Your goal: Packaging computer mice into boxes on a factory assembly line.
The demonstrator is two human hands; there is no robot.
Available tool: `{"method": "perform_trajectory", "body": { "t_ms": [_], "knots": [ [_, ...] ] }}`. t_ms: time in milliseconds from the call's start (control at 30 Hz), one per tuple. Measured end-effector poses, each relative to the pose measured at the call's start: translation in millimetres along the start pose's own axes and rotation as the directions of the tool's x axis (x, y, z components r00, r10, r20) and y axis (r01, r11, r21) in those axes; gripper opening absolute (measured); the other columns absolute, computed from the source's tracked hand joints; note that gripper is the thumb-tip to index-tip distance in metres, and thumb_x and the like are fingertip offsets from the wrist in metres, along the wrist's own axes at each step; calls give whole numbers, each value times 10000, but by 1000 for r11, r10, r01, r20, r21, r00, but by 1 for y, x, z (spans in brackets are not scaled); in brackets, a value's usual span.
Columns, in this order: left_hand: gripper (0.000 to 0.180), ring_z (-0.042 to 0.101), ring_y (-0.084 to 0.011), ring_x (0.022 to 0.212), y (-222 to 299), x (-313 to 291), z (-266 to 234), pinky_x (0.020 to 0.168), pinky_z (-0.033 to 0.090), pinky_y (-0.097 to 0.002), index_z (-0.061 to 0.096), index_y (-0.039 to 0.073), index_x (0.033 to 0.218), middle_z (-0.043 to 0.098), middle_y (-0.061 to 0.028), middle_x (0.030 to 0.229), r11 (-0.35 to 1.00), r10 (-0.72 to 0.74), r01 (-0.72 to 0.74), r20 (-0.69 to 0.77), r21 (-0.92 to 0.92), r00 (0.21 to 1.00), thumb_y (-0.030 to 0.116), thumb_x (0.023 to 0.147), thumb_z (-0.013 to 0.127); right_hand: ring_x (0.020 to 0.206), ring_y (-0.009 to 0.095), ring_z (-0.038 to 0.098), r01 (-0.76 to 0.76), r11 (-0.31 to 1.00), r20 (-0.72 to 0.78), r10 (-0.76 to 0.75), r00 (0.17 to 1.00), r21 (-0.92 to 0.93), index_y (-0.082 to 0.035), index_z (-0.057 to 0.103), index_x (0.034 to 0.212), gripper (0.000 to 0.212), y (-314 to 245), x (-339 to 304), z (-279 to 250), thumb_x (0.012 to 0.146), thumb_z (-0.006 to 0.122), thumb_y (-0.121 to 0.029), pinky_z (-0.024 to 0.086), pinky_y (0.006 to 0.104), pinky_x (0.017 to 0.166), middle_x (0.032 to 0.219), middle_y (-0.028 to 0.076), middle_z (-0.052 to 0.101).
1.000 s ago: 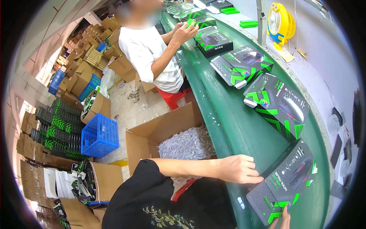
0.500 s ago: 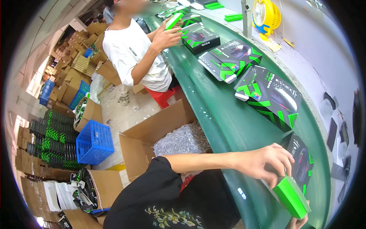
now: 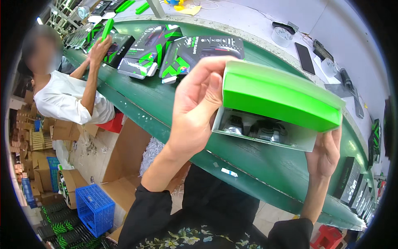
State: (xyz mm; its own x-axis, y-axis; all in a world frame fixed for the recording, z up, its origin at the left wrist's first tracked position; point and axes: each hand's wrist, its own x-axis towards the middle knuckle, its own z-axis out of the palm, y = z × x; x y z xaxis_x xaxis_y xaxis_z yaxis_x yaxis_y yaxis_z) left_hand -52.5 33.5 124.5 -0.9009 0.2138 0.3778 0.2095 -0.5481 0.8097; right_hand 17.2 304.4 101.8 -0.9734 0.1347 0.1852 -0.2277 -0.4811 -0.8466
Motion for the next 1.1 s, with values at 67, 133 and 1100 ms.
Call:
{"method": "perform_trajectory", "body": {
  "t_ms": [67,133,1100],
  "knots": [
    [297,602,-158,1026,-12,-4,-7,934,469,-317,525,-23,1208,638,-111,1108,996,91,-90,51,-23,995,213,1034,479,1344,320,423,-45,998,56,42,998,53,-74,396,1433,510,7,3,1,950,552,-113,326,461,1118,1415,204,460],
    [209,574,-295,1100,-17,0,-12,959,461,-410,531,-5,1121,622,-201,1100,995,102,-99,193,-27,976,153,984,538,1334,379,424,-1,1000,324,7,946,-19,-106,473,1381,475,4,10,1,926,604,-144,344,501,1102,1392,247,471],
    [293,558,-362,1187,-18,-5,-24,1022,423,-481,658,51,930,620,-167,1240,840,236,-405,430,361,871,69,666,784,1171,450,562,569,181,578,-4,816,-802,0,584,1185,445,-45,7,7,791,670,-189,437,507,993,1288,312,542]
  ]
}}
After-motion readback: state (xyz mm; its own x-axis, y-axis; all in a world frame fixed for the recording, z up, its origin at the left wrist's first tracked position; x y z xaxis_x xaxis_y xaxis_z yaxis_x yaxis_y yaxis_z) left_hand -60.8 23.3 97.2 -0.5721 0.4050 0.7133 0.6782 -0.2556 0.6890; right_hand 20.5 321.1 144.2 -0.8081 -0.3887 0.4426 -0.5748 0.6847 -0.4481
